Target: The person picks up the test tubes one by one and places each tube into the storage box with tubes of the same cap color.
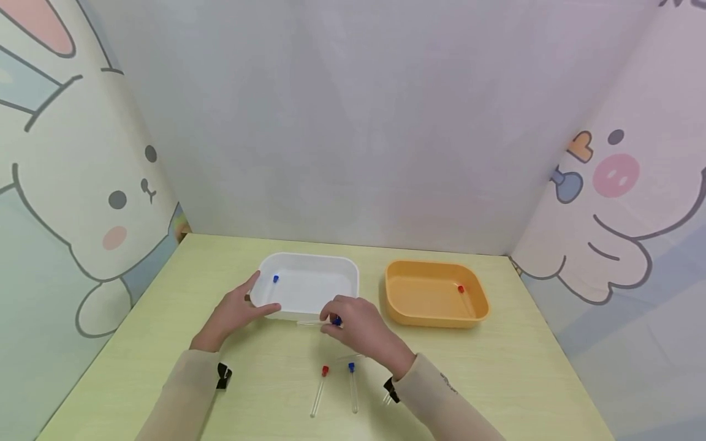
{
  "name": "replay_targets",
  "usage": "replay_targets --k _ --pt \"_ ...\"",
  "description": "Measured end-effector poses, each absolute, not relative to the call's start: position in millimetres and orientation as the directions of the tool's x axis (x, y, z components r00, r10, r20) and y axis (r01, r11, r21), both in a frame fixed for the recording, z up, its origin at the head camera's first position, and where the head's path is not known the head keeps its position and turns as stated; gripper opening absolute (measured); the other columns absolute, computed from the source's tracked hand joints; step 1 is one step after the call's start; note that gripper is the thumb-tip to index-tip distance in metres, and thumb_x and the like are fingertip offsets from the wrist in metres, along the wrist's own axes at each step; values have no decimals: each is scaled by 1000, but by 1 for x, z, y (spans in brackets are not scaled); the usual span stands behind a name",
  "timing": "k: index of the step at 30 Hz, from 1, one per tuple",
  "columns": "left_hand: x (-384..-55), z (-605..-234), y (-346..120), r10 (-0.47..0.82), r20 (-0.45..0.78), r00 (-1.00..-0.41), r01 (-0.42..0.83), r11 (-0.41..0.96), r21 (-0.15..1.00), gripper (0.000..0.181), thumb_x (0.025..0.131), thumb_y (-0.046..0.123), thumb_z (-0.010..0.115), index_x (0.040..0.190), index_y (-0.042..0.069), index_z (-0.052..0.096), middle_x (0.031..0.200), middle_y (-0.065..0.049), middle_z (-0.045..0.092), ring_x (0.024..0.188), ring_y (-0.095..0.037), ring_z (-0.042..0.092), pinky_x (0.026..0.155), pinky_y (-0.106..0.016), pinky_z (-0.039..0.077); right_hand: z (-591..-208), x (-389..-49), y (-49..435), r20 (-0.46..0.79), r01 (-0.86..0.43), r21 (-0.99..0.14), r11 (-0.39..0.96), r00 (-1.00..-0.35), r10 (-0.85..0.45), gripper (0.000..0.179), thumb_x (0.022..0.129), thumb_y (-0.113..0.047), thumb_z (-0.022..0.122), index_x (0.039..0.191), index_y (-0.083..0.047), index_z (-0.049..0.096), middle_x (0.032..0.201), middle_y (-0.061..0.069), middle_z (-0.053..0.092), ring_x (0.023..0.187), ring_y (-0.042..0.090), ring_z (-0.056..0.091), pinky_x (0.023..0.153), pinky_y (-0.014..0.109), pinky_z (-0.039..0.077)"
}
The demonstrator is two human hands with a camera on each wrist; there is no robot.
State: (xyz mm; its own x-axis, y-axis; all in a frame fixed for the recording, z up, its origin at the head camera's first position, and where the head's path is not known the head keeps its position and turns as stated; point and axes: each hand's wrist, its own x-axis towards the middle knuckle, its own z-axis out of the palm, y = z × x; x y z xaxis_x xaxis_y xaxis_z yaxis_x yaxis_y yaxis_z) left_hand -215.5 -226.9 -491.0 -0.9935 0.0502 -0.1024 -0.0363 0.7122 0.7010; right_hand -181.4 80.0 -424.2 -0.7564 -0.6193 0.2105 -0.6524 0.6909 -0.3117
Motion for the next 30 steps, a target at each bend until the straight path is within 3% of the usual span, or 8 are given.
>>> replay_targets --k 14,22,30 --pt "-214 -490 -228 49 -118 -992 -46 723 690 123 80 70 76 166 10 12 163 -29 34 127 -34 54 100 -50 51 -427 -189 86 169 -463 -665 585 -857 -486 10 93 -11 74 103 -10 73 93 0 61 78 10 54 70 18 50" --pt "-215 -489 -227 55 -116 -992 -42 720 693 124 80 69 77 166 9 12 164 -30 32 133 -37 52 103 -56 50 -430 -194 88 243 -444 -727 524 -880 -408 7 90 -7 75 98 -8 74 90 3 61 76 8 54 69 17 50" --pt "-217 -493 -228 50 -97 -994 -27 750 661 123 80 70 76 166 10 13 155 -31 46 114 -29 57 86 -37 51 -429 -196 88 240 -373 -822 430 -912 -334 12 90 -2 69 100 -3 74 87 7 63 75 12 55 68 18 49"
